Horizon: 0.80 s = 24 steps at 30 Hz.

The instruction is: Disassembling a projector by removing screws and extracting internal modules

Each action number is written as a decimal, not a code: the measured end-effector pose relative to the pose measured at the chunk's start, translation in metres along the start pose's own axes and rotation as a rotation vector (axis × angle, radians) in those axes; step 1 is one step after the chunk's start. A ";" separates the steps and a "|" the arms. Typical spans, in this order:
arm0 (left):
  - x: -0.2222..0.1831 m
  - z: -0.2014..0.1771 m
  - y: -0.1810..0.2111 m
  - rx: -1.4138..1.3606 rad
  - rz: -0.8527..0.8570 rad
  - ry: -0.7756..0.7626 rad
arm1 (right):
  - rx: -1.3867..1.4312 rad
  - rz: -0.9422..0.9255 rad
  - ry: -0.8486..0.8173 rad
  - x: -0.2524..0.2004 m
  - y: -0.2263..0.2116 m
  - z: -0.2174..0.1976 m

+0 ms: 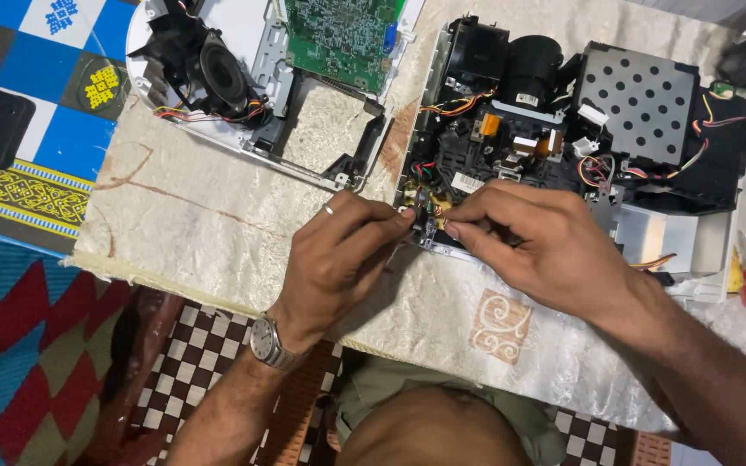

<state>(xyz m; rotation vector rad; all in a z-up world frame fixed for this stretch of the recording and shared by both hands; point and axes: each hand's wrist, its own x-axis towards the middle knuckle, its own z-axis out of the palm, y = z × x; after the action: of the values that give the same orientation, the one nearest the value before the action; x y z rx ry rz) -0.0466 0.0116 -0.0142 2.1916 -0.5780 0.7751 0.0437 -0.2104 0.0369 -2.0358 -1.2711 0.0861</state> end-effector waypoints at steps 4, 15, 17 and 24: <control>0.003 0.000 0.002 -0.042 -0.028 0.001 | 0.010 0.025 0.012 -0.001 -0.001 -0.002; 0.004 -0.003 0.006 -0.008 -0.016 -0.099 | 0.018 0.004 0.006 -0.001 0.000 0.001; 0.003 -0.002 0.005 -0.011 -0.016 -0.086 | 0.013 0.000 0.007 -0.002 0.001 0.001; -0.002 -0.003 0.005 0.039 -0.026 -0.140 | 0.005 -0.052 -0.003 -0.001 0.003 0.004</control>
<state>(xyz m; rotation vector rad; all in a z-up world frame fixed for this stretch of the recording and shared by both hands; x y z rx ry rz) -0.0521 0.0106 -0.0113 2.2975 -0.6076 0.6276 0.0437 -0.2100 0.0316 -1.9978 -1.3230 0.0679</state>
